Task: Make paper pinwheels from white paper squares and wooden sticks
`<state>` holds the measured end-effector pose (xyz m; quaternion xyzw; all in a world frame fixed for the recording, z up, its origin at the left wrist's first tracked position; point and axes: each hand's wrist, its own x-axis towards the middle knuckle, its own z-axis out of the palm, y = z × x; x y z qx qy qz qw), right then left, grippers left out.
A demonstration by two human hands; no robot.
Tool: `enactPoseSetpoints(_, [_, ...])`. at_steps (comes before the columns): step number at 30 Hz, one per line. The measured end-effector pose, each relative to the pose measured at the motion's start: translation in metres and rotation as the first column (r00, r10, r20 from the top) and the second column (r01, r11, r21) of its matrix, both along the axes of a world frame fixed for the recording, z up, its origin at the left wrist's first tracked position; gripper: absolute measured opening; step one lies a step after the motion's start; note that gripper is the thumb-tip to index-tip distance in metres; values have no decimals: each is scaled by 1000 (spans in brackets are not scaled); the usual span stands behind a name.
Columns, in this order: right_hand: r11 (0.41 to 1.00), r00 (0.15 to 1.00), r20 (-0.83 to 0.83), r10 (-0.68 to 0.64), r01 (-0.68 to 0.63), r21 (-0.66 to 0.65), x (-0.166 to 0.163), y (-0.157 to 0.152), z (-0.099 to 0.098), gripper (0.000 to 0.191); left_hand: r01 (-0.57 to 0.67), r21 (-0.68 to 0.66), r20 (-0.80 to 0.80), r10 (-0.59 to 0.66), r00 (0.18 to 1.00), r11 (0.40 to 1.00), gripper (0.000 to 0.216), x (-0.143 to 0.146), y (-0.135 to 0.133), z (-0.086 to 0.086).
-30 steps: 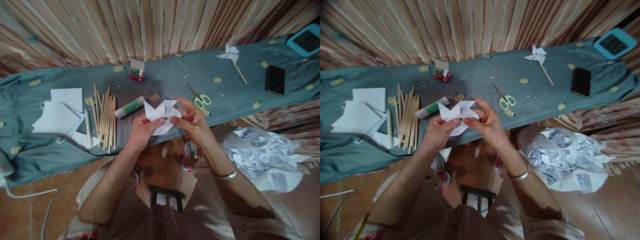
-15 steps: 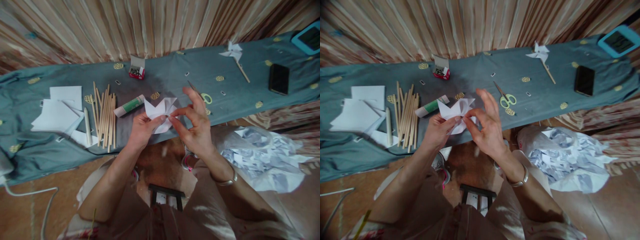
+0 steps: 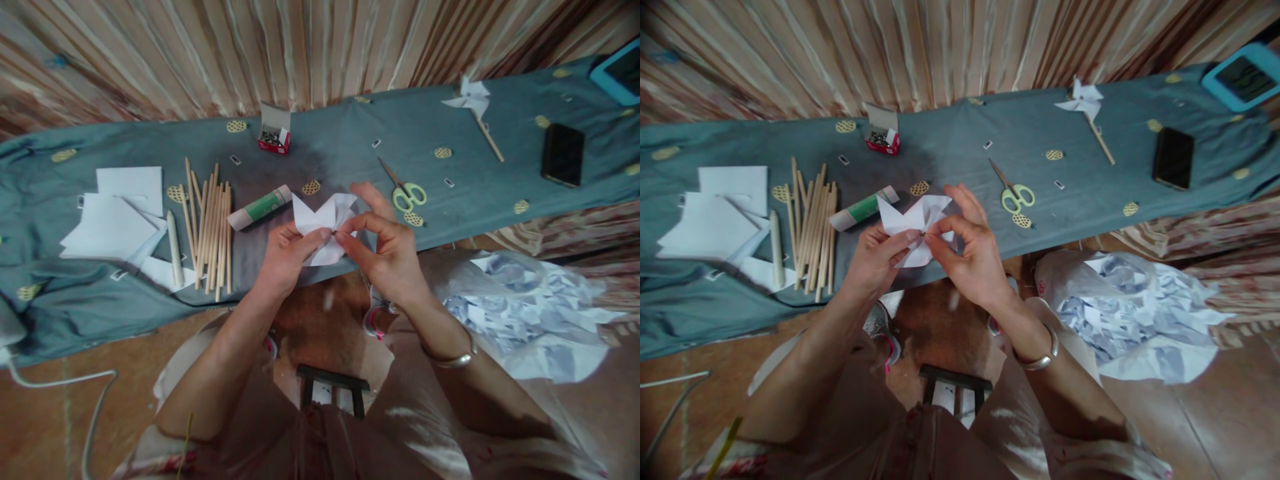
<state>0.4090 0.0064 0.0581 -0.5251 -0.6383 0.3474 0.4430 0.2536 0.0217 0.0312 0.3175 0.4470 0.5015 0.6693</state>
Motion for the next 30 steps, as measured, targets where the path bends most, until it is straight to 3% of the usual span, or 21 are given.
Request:
enactPoseSetpoints(13, [989, 973, -229, 28, -60, -133, 5, 4, -10, 9, 6, 36, 33, -7, 999, 999, 32, 2, 0, -2])
enactPoseSetpoints(18, [991, 982, -188, 35, -59, -120, 2, 2, -8, 7, -1, 53, 27, 0, 1000, 999, 30, 2, 0, -4])
enactPoseSetpoints(24, [1000, 988, -156, 10, -12, -14, 8, 4, -1, 7, -76, 18, -18, 77, 997, 997, 23, 1, 2, -6])
enactPoseSetpoints(27, [996, 986, -140, -87, 91, 20, 21, 14, -8, 8, -121, -8, -41, 121, 992, 993, 20, -1, 4, -7])
enactPoseSetpoints(30, [981, 981, 39, -192, 191, 33, 31, 26, -23, 6, -131, -18, -22, 130, 991, 991, 18, -3, 5, -7])
